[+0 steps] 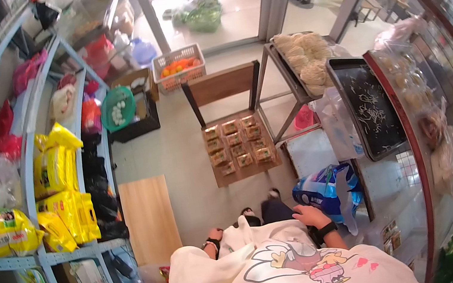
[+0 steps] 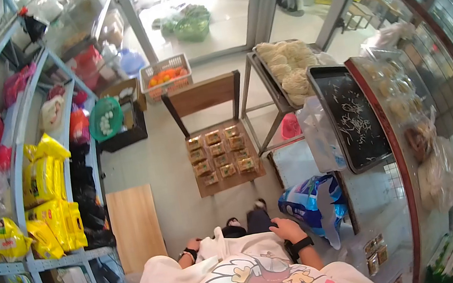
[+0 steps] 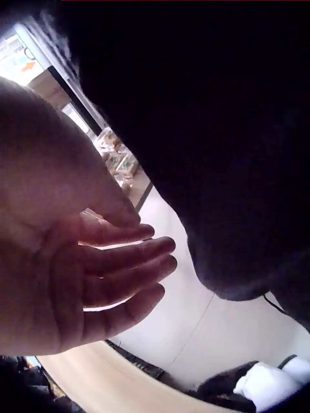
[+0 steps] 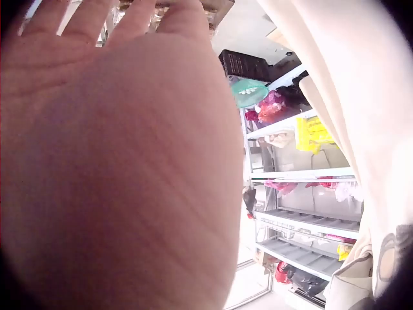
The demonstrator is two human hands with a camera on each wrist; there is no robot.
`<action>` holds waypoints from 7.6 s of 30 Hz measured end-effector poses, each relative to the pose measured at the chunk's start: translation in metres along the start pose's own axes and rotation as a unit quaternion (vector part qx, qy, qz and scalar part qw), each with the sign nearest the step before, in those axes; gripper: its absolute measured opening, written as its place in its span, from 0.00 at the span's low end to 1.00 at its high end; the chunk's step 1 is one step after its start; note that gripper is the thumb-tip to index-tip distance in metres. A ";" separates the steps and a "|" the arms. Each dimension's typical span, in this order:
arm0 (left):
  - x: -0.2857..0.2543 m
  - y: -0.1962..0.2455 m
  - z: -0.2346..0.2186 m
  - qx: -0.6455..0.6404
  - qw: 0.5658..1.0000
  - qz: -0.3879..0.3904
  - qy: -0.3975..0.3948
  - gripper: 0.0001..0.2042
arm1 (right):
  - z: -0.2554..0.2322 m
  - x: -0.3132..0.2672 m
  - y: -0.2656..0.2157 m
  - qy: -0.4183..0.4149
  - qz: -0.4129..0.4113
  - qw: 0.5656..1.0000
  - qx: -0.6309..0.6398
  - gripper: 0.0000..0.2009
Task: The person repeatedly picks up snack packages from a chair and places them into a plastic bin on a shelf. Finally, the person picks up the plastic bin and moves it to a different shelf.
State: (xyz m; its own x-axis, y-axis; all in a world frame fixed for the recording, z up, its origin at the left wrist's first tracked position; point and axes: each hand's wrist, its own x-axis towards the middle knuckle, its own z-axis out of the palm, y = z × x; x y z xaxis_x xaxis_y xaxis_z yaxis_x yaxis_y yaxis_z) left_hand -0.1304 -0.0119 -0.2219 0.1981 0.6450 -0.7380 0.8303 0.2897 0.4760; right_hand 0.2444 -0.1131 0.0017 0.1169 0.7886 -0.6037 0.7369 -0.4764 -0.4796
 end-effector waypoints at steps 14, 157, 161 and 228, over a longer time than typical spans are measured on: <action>-0.013 0.085 -0.004 0.036 0.996 -0.049 -0.062 0.17 | -0.018 0.141 -0.007 -0.088 -0.056 0.994 -0.011 0.19; 0.251 0.104 -0.026 0.332 0.931 0.133 -0.077 0.09 | 0.076 0.438 0.049 -0.060 0.238 0.843 0.479 0.37; 0.250 0.114 -0.023 0.282 0.951 0.111 -0.059 0.10 | 0.077 0.441 0.043 -0.076 0.236 0.850 0.465 0.36; 0.246 0.048 0.023 -0.224 0.973 -0.054 0.006 0.10 | 0.192 0.406 0.025 -0.130 0.190 0.928 0.294 0.19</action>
State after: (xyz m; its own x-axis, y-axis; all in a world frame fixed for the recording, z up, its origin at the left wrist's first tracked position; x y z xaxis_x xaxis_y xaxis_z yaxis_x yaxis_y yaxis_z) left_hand -0.0298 0.1449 -0.3918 0.1136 0.6018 -0.7905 0.5352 0.6333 0.5590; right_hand 0.1824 0.1209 -0.3771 0.0731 0.4373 -0.8964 0.1754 -0.8904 -0.4201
